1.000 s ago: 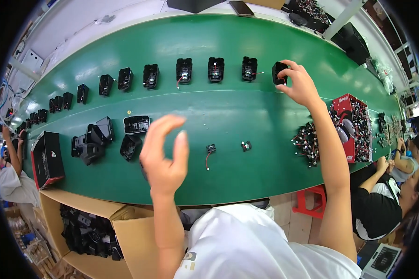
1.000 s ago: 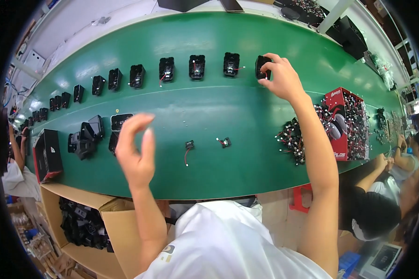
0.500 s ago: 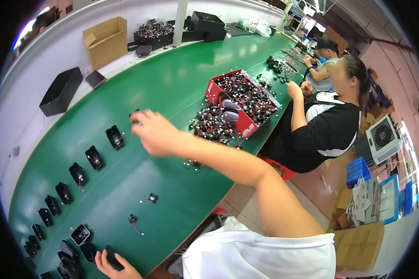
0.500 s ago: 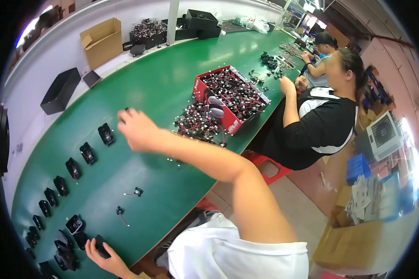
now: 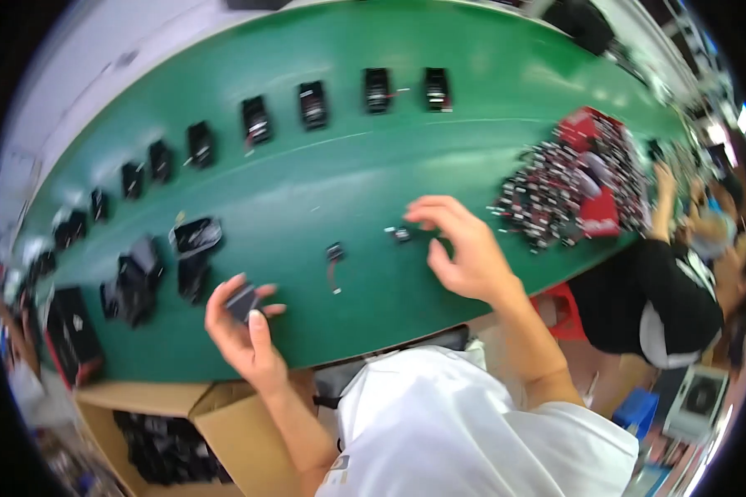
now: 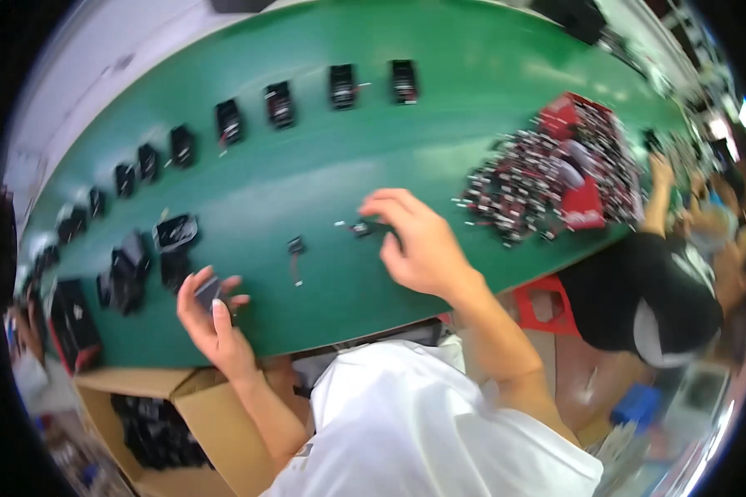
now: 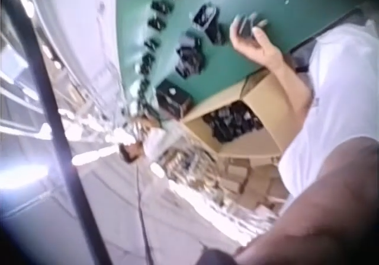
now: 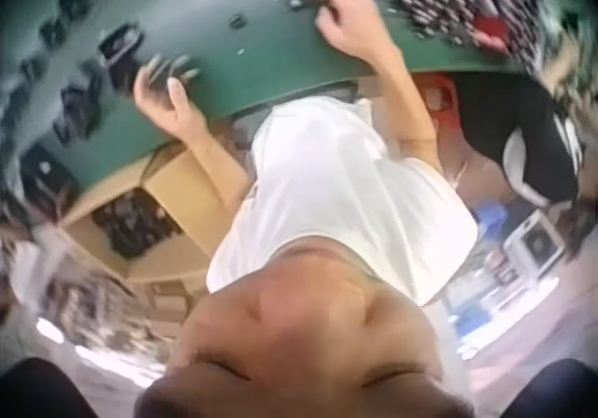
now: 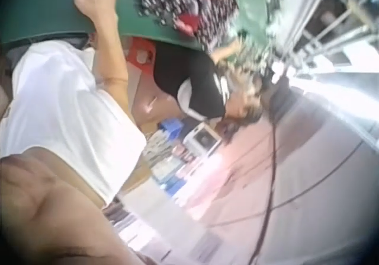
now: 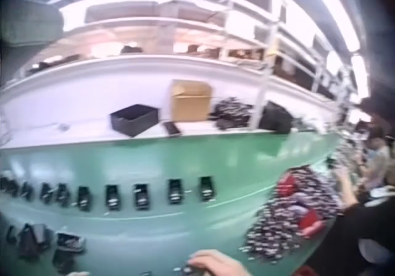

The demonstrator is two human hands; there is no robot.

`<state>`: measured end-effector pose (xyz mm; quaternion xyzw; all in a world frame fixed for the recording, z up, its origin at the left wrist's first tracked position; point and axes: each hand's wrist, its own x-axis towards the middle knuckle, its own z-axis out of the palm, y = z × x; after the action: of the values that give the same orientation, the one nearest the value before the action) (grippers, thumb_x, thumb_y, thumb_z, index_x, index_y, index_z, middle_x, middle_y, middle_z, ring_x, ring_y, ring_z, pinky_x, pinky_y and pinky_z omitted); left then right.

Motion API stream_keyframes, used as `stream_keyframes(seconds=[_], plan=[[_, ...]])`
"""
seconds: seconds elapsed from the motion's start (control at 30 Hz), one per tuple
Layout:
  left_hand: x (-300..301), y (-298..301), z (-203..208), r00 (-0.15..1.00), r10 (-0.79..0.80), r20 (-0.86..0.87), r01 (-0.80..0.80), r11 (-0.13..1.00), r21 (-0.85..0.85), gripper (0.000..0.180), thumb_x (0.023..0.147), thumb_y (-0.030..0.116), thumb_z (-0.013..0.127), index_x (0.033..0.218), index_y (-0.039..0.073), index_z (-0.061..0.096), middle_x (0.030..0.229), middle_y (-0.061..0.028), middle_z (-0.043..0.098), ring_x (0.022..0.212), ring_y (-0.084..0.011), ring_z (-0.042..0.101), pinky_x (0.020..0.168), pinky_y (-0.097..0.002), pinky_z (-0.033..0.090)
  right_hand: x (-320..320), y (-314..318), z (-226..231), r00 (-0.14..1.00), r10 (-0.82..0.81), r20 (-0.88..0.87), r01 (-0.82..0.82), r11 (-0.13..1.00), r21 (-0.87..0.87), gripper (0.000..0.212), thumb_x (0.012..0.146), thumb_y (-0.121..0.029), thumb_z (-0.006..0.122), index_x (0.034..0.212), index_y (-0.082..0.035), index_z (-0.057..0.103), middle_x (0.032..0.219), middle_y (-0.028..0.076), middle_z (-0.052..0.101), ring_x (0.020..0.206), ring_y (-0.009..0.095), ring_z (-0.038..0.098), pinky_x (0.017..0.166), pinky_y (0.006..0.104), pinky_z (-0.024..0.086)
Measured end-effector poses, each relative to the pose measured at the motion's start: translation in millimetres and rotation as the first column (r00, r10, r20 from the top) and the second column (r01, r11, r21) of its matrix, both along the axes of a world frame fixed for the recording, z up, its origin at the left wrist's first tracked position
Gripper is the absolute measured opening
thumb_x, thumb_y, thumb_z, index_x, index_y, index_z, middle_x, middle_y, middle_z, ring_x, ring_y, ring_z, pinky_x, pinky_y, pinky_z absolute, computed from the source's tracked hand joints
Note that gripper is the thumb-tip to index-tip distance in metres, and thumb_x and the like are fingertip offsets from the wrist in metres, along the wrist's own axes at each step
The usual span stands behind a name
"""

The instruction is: The person assembles small electronic components into plastic housings by hand, connecting wires to the components and enclosing them within the housings.

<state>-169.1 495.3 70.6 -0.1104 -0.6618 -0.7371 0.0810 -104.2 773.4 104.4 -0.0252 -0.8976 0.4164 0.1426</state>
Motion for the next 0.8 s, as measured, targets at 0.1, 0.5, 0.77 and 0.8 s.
stream_keyframes(seconds=[0.1, 0.5, 0.77, 0.8], plan=[[7.5, 1.0, -2.2, 0.887, -0.287, 0.363, 0.076, 0.865, 0.496, 0.050, 0.101, 0.037, 0.037, 0.135, 0.001, 0.040, 0.120, -0.0249, 0.057, 0.056, -0.0245, 0.061, 0.045, -0.0266, 0.049, -4.1, -9.3, 2.5, 0.986, 0.065, 0.152, -0.054, 0.996, -0.073, 0.039, 0.077, 0.000, 0.067, 0.114, -0.006, 0.062, 0.116, 0.008, 0.060, 0.087, 0.017, 0.061, 0.071, 0.0275, 0.048], [19.0, 43.8, 5.1, 0.729, -0.610, 0.311, 0.146, 0.582, 0.800, 0.052, 0.102, 0.029, 0.045, 0.148, 0.008, 0.031, 0.135, -0.0232, 0.046, 0.105, -0.0304, 0.057, 0.086, -0.0360, 0.050, -16.4, -14.2, -15.0, 0.999, 0.017, -0.036, -0.020, 0.997, -0.080, 0.012, 0.080, 0.007, 0.068, 0.091, 0.002, 0.068, 0.096, 0.010, 0.067, 0.079, 0.018, 0.065, 0.073, 0.0273, 0.054], [30.2, 65.8, 2.6, 0.713, -0.666, 0.218, 0.149, 0.447, 0.882, 0.053, 0.103, 0.028, 0.044, 0.149, 0.010, 0.026, 0.133, -0.0209, 0.049, 0.107, -0.0250, 0.055, 0.087, -0.0348, 0.048, 10.0, -54.7, 17.3, 0.941, 0.159, -0.297, -0.212, 0.965, -0.154, 0.023, 0.066, 0.012, 0.074, 0.083, -0.001, 0.069, 0.085, 0.012, 0.068, 0.076, 0.022, 0.065, 0.066, 0.0286, 0.053], [32.3, 68.2, 9.9, 0.716, -0.658, 0.234, 0.141, 0.464, 0.875, 0.053, 0.103, 0.028, 0.044, 0.150, 0.010, 0.025, 0.134, -0.0206, 0.048, 0.108, -0.0250, 0.055, 0.089, -0.0356, 0.048, 7.7, -58.2, 17.7, 0.942, 0.158, -0.296, -0.213, 0.963, -0.167, 0.023, 0.066, 0.012, 0.074, 0.083, -0.001, 0.069, 0.085, 0.012, 0.068, 0.076, 0.022, 0.065, 0.066, 0.0286, 0.053]])
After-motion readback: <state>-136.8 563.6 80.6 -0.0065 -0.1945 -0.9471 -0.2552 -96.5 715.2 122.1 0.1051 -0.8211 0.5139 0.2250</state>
